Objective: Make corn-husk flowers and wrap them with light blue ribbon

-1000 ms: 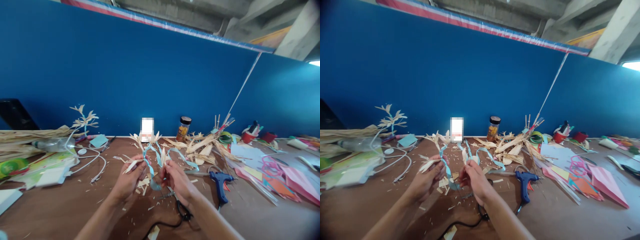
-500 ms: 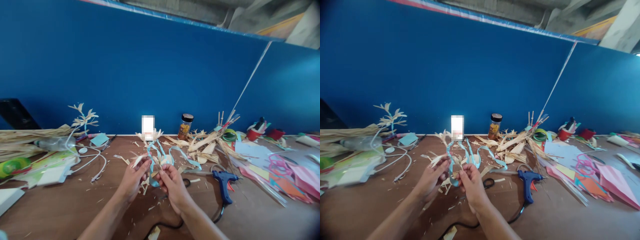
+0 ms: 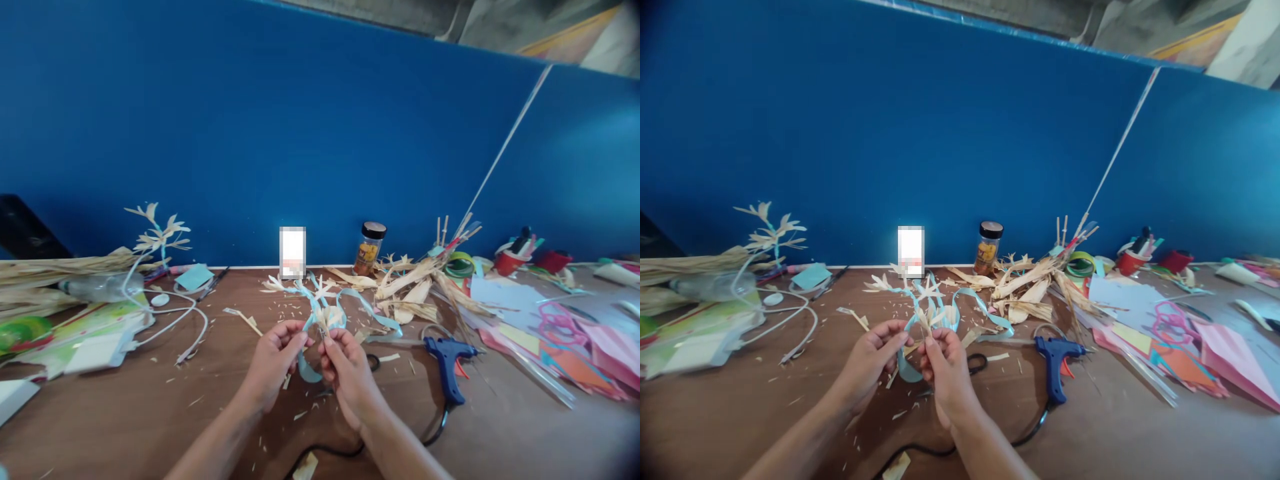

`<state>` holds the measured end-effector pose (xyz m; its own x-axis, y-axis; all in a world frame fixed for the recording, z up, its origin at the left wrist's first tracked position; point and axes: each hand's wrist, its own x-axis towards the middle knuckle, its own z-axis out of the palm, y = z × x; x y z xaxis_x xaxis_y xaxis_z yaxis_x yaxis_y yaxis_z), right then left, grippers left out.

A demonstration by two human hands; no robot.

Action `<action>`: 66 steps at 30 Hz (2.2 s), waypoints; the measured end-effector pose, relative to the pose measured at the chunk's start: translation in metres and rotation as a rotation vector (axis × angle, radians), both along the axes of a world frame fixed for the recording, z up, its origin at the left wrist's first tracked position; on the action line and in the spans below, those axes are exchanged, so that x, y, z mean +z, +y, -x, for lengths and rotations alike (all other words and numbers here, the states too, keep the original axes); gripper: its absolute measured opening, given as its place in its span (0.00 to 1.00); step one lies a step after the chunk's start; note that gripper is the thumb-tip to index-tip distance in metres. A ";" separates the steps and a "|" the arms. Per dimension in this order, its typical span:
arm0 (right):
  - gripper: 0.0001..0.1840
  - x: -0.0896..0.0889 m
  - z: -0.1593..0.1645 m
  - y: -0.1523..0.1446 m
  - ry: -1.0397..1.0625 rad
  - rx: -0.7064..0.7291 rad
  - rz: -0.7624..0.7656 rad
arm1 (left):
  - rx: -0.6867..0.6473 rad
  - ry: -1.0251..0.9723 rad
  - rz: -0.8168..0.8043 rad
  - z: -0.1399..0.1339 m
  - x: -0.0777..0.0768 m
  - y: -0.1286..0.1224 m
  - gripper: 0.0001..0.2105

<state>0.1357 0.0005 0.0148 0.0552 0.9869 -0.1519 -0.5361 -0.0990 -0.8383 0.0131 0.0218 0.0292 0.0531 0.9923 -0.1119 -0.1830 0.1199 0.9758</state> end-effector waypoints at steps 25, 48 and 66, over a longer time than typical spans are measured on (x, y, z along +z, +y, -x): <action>0.10 0.000 0.000 -0.008 0.245 0.310 0.120 | -0.088 -0.386 0.150 0.005 0.000 0.004 0.11; 0.05 -0.005 -0.007 -0.002 -0.395 -0.140 -0.151 | 0.220 -0.239 0.079 0.013 -0.005 0.013 0.11; 0.09 0.008 -0.018 -0.004 -0.874 -0.255 -0.302 | 0.493 0.491 -0.352 0.002 -0.003 -0.004 0.09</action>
<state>0.1534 -0.0033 0.0225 0.2467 0.9203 0.3037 0.3156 0.2200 -0.9230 0.0107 0.0181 0.0258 -0.3775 0.8698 0.3179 0.3284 -0.1952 0.9241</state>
